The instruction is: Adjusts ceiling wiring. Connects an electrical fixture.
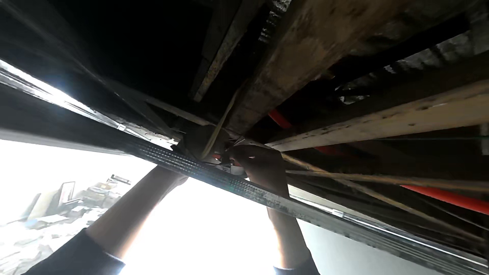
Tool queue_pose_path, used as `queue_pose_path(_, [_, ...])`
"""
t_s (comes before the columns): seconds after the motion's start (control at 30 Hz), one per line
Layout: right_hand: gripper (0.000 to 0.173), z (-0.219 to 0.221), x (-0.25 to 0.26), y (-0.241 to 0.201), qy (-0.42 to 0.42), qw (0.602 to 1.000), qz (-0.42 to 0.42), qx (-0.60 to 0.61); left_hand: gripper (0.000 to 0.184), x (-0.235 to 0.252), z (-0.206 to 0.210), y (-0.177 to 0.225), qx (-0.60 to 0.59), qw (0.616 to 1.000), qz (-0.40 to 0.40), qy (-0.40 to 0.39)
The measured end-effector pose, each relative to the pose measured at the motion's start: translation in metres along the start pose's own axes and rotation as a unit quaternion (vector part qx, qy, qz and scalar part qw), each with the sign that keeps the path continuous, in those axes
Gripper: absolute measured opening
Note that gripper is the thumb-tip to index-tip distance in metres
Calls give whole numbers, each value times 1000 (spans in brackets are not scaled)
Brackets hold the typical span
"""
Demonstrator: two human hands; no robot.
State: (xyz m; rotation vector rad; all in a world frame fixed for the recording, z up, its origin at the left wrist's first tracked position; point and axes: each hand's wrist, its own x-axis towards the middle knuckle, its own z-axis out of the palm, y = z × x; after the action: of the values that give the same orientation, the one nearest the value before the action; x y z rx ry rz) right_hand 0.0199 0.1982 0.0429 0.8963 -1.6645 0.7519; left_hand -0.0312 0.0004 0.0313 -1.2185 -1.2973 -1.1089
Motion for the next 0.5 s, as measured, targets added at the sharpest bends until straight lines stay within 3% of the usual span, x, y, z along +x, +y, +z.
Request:
queue_pose_path(0.1, [5, 3, 1, -3, 17, 1000, 8, 13, 16, 1, -4, -6, -55, 994, 71, -69])
queue_pose_path(0.2, [12, 4, 3, -1, 17, 999, -7, 34, 19, 3, -7, 11, -48, 993, 13, -110])
queue_pose_path(0.3, [12, 6, 5, 1, 10, 999, -19, 49, 19, -2, -9, 28, -37, 994, -45, -94])
queue_pose_path(0.37, [9, 5, 5, 3, 13, 998, -29, 47, 31, -6, -10, 27, -88, 990, -58, -93])
queue_pose_path(0.5, [4, 2, 1, 4, 20, 1000, 2, 9, 42, -8, -1, 7, -133, 987, 29, -84])
